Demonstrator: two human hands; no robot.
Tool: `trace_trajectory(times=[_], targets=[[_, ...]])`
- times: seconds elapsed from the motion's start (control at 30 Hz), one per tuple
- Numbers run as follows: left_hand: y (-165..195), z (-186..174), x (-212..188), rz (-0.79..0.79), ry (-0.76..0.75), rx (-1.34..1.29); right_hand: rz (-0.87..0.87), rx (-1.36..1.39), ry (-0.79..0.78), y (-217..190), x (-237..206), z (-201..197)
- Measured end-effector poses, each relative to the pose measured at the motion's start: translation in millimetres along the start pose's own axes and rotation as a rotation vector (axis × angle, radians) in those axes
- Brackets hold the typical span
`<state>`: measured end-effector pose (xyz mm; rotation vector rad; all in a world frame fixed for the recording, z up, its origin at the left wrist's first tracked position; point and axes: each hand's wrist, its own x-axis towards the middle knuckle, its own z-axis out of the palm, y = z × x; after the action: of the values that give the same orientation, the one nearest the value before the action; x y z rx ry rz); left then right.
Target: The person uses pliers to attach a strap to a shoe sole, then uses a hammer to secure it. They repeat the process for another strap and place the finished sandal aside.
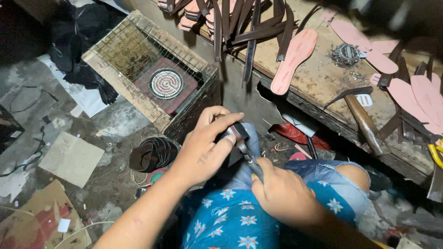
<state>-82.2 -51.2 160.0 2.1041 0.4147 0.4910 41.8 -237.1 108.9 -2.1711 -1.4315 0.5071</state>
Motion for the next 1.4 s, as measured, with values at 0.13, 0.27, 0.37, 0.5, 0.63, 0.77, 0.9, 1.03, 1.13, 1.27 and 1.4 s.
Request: trace_trajectory(times=[0.13,0.27,0.37,0.5,0.63,0.77,0.9,1.03,1.13,1.27,1.4], targets=[[-14,-12,5,-0.051,-0.103,-0.051,-0.073,-0.043,0.061,0,1,18],[-27,-28,15,0.059,-0.275,-0.031,-0.224,-0.074,0.177,2,1,27],[-23,-29,12,0.041,-0.277,-0.164,-0.118,-0.055,-0.016,-7,-4,13],[-2,-21,-1,-0.111,-0.248,0.011,0.033,-0.016,-0.422,-21,-7,-20],[18,-15,-5,-0.2,-0.232,0.084,0.148,0.588,-0.642,-11,15,-12],[21,-10,-3,-0.058,-0.142,0.16,0.235,1.156,-0.669,7,20,24],[20,-5,-7,-0.086,-0.119,0.333,0.07,1.029,-0.486,10,15,29],[19,-5,-7,-0.066,-0.129,0.364,0.133,1.003,-0.511,-1,20,11],[20,-6,-7,-0.024,-0.129,0.344,0.325,0.935,-0.635,-8,25,0],[24,-3,-9,-0.038,-0.127,0.35,0.3,1.028,-0.632,-14,25,-11],[26,0,-9,-0.036,-0.137,0.353,0.114,0.639,-0.44,-16,22,-27]])
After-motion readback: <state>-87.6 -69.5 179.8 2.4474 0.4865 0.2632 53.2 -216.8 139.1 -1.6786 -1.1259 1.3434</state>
